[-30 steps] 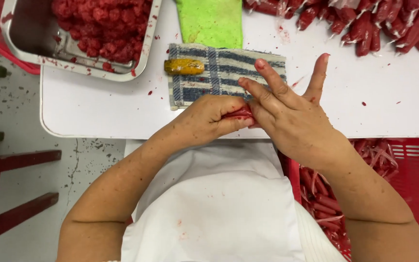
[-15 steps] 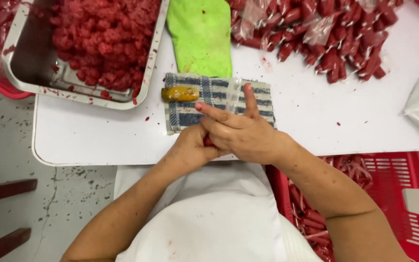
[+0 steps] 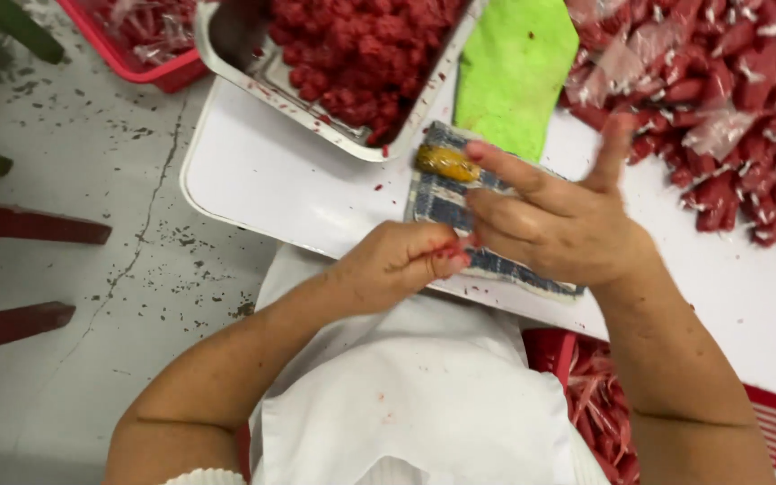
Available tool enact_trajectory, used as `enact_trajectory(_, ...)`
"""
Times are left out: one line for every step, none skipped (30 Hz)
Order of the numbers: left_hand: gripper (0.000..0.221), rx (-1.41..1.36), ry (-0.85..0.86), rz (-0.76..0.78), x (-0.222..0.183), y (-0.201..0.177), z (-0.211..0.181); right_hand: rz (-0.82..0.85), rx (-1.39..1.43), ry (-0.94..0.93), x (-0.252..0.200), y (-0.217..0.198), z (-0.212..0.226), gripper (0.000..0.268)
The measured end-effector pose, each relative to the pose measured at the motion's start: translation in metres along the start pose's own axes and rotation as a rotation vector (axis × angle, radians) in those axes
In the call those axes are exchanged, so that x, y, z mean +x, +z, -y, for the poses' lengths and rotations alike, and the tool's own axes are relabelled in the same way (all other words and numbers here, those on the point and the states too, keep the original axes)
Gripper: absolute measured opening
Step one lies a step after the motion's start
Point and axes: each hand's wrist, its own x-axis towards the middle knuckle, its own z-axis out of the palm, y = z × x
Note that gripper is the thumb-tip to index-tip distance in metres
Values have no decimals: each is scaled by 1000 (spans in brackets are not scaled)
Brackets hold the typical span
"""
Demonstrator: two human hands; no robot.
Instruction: Manually twisting and tying off individual sausages from a continuous casing filled with meat.
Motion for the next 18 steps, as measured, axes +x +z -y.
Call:
enact_trajectory(29, 240, 22, 2, -6, -4, -14, 37, -31, -48, -7, 0, -8, 27)
enact_trajectory(35, 481, 39, 3, -12, -7, -28, 73, -63, -97, -13, 0, -17, 40)
enact_trajectory(35, 495, 48, -11, -22, -12, -33, 58, -72, -110, -25, 4, -31, 40)
enact_trajectory(34, 560, 92, 3, -32, -16, -37, -21, -109, -169, -37, 8, -45, 74)
enact_trajectory(33, 618, 131, 23, -43, -17, -41, -92, -141, -226, -51, 11, -57, 111)
enact_trajectory(33, 626, 133, 13, -52, -20, -40, -101, -144, -234, -40, 19, -70, 111)
enact_trajectory(31, 468, 242, 50, -59, -26, -39, -515, 54, 70, -31, 26, -82, 65)
enact_trajectory(32, 308, 348, 88, -65, -31, -38, -918, 262, 386, -22, 32, -94, 53)
enact_trajectory(32, 308, 351, 88, -61, -30, -37, -918, 261, 384, 10, 52, -90, 53)
enact_trajectory(31, 279, 395, 69, -58, -29, -35, -931, 363, 562, 41, 71, -85, 11)
enact_trajectory(31, 250, 435, 50, -56, -27, -33, -942, 466, 744, 72, 91, -78, 36)
enact_trajectory(31, 251, 433, 50, -52, -28, -20, -943, 467, 745, 72, 105, -65, 36)
enact_trajectory(28, 138, 352, -24, -50, -27, -9, -297, 362, 760, 69, 118, -51, 71)
enact_trajectory(26, 27, 269, -98, -47, -27, 3, 342, 235, 717, 67, 130, -36, 108)
enact_trajectory(26, 33, 274, -93, -35, -24, -10, 336, 228, 718, 59, 113, -20, 108)
enact_trajectory(27, -59, -15, -238, -22, -20, -22, 92, 831, 685, 50, 96, -4, 78)
enact_trajectory(31, -160, -321, -371, -13, -11, -34, -173, 1426, 616, 36, 75, 19, 54)
enact_trajectory(31, -165, -331, -357, 0, -6, -2, -173, 1423, 635, 38, 68, 36, 54)
